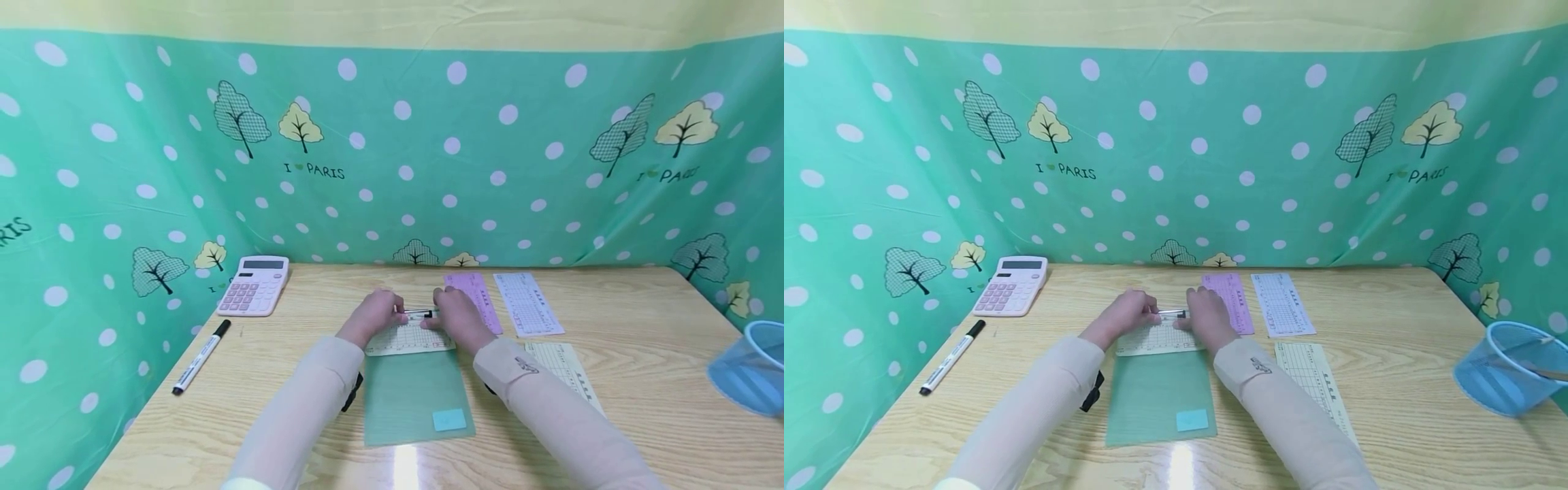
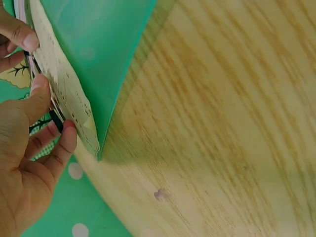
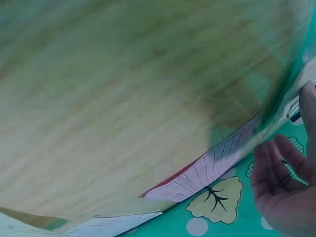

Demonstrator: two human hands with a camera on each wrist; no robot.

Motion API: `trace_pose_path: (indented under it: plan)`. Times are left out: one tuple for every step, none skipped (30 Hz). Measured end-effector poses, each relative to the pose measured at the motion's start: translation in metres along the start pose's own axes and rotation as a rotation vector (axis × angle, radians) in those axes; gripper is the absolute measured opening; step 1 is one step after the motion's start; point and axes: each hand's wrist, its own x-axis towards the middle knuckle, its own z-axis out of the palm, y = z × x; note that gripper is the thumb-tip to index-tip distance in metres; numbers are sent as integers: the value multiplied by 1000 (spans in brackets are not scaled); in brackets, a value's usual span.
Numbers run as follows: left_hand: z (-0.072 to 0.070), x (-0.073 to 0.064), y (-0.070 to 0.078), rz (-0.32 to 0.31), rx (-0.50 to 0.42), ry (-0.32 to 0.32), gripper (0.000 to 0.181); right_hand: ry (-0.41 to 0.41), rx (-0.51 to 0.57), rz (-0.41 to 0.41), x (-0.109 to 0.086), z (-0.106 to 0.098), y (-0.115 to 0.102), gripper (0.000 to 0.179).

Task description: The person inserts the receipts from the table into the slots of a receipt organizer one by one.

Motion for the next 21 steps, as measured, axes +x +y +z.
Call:
trace_pose_path:
  plan:
    - [1,-1,1,0,2,4,13,7,8,-7,-1,0,0,47]
    - [1,-1,1,3,4,10,13,14,17,-14,-2,1,1,46]
    - [2,-2,1,7,8,18,13,20,29,-19,-3,1,1,44]
    - [2,-3,1,13,16,27,13,22,45,-23,-5,1,0,42]
    - [3,-3,1,19,25,36,13,23,64,-22,-6,1,0,39]
    - [3,-3,1,24,30,43,14,22,83,-24,-8,0,-1,35]
    - [4,-3,1,31,36,51,14,17,107,-24,-10,0,-3,31]
    - [5,-3,1,37,42,58,14,10,126,-29,-13,-1,-4,28]
    - [6,-2,1,38,45,60,14,-6,140,-35,-16,-3,-5,27]
    - [7,-2,1,37,48,61,14,-29,150,-39,-20,-4,-7,28]
    - [7,-1,1,35,48,61,14,-51,150,-43,-24,-5,-9,30]
    - [7,-1,0,31,48,58,14,-69,148,-51,-28,-5,-10,31]
    - [7,-1,0,29,50,55,13,-92,144,-54,-31,-5,-11,32]
    - [7,-1,0,24,49,49,13,-115,138,-54,-34,-4,-12,33]
    - [7,-2,0,23,49,44,13,-134,133,-53,-37,-3,-12,33]
    - [6,-2,0,26,51,43,12,-146,136,-45,-38,-2,-11,32]
    - [6,-2,0,31,47,39,12,-151,144,-38,-39,-1,-11,32]
    - [5,-2,0,35,42,34,12,-154,156,-29,-40,0,-10,32]
    - [5,-2,-1,40,41,32,11,-159,167,-21,-39,1,-9,32]
    - [4,-2,-2,42,36,31,11,-162,182,-12,-39,1,-9,32]
    - [3,-2,-2,42,30,30,11,-163,192,-4,-39,1,-9,32]
